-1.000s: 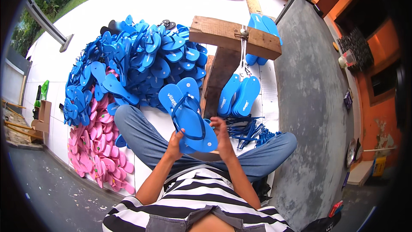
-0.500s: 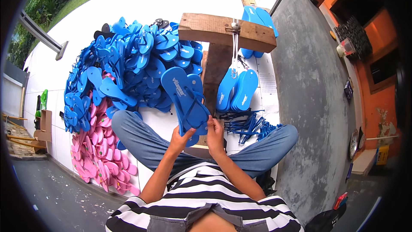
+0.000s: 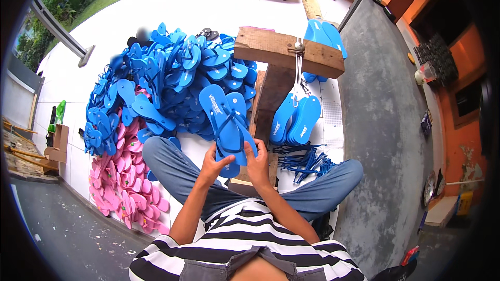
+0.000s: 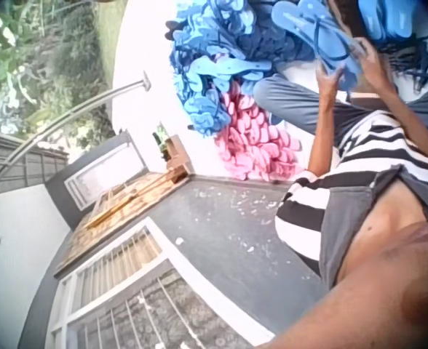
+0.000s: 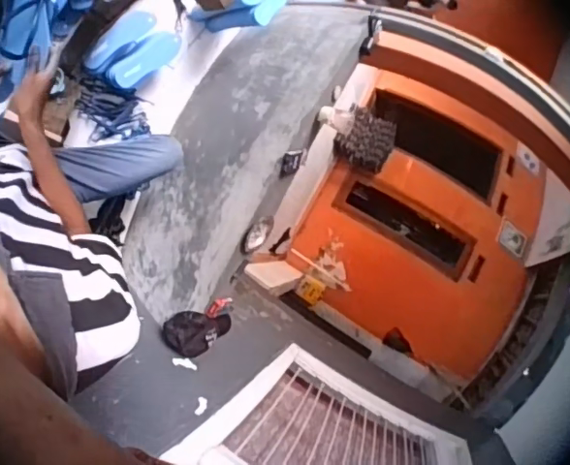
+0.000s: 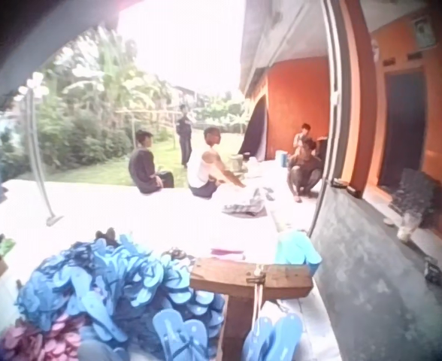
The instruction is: The person assembles flip-flops by using a manual press to insert plastic straps into the pre-cut holes of blue foam soles.
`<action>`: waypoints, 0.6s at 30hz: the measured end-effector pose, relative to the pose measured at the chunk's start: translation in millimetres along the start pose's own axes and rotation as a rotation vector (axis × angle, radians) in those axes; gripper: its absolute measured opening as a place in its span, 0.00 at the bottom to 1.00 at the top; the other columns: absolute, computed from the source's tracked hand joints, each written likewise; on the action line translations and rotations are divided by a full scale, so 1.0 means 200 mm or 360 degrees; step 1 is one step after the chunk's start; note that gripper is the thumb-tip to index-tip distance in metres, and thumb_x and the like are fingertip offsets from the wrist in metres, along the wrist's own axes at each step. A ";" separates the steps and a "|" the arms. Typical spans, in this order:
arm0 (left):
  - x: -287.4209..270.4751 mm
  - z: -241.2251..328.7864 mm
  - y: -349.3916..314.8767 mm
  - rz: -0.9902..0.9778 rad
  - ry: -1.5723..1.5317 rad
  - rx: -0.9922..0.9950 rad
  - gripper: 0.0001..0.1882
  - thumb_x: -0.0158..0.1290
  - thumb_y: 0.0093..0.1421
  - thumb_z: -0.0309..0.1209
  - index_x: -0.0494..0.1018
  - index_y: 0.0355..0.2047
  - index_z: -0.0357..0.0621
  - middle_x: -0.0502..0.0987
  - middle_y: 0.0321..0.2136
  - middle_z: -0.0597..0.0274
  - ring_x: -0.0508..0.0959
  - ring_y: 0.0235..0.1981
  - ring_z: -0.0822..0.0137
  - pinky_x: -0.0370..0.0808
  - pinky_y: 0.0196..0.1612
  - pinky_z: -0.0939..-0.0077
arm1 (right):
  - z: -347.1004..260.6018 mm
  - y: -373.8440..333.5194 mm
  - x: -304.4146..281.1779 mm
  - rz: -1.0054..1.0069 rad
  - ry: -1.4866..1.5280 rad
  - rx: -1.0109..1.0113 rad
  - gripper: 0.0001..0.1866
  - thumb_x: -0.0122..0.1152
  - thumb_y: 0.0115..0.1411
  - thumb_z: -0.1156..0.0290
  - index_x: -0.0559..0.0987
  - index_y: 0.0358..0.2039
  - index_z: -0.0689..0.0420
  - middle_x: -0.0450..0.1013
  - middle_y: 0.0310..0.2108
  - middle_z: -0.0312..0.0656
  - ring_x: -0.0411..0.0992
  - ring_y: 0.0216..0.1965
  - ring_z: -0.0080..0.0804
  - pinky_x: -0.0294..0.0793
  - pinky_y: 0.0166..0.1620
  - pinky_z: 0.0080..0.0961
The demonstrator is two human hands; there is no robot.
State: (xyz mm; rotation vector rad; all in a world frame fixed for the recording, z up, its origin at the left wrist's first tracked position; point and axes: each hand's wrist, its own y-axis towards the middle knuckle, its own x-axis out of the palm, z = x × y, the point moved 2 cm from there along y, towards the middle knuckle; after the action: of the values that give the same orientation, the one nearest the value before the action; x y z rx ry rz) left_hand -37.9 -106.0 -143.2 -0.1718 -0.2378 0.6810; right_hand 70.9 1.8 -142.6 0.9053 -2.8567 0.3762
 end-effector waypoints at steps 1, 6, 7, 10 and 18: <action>0.00 0.04 0.02 -0.0014 -0.0133 -0.0016 0.37 0.68 0.51 0.33 0.63 0.58 0.37 0.76 0.46 0.57 0.77 0.46 0.69 0.73 0.52 0.73 | -0.02 0.03 0.00 -0.0032 0.0056 0.0010 0.23 0.58 0.65 0.53 0.70 0.49 0.60 0.71 0.37 0.37 0.68 0.39 0.21 0.68 0.43 0.20; -0.21 0.37 0.41 0.0313 0.0187 0.0386 0.43 0.67 0.53 0.38 0.59 0.62 0.28 0.71 0.50 0.55 0.73 0.50 0.66 0.69 0.54 0.75 | -0.11 0.12 0.01 -0.0066 0.0144 -0.0174 0.23 0.51 0.68 0.51 0.70 0.51 0.57 0.68 0.43 0.39 0.70 0.41 0.25 0.72 0.41 0.23; -0.32 0.40 0.52 0.0377 -0.0097 0.0564 0.42 0.65 0.55 0.37 0.57 0.62 0.28 0.72 0.47 0.57 0.73 0.47 0.68 0.72 0.49 0.77 | -0.11 0.10 0.01 -0.0090 0.0144 -0.0137 0.22 0.51 0.68 0.52 0.70 0.50 0.57 0.68 0.42 0.38 0.71 0.40 0.25 0.72 0.41 0.23; -0.53 0.61 0.85 0.0332 -0.0526 0.0453 0.34 0.58 0.60 0.41 0.57 0.62 0.48 0.65 0.58 0.56 0.71 0.54 0.58 0.69 0.55 0.68 | -0.01 0.11 -0.08 -0.0036 0.0111 -0.0047 0.19 0.51 0.68 0.55 0.71 0.48 0.57 0.71 0.41 0.38 0.72 0.40 0.24 0.72 0.39 0.21; -0.57 0.08 0.82 0.0921 -0.0251 0.0177 0.33 0.54 0.63 0.41 0.55 0.64 0.47 0.64 0.58 0.56 0.66 0.56 0.61 0.69 0.50 0.61 | 0.54 0.32 -0.57 0.0795 -0.0657 -0.0145 0.15 0.59 0.62 0.63 0.74 0.41 0.62 0.75 0.33 0.44 0.74 0.33 0.34 0.73 0.39 0.30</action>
State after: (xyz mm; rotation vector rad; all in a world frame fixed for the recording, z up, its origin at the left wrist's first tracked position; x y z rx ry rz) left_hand -227.7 -52.3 -184.0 -0.0782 -0.3040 1.2826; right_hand 122.2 86.2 -280.3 0.2590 -3.4335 0.1031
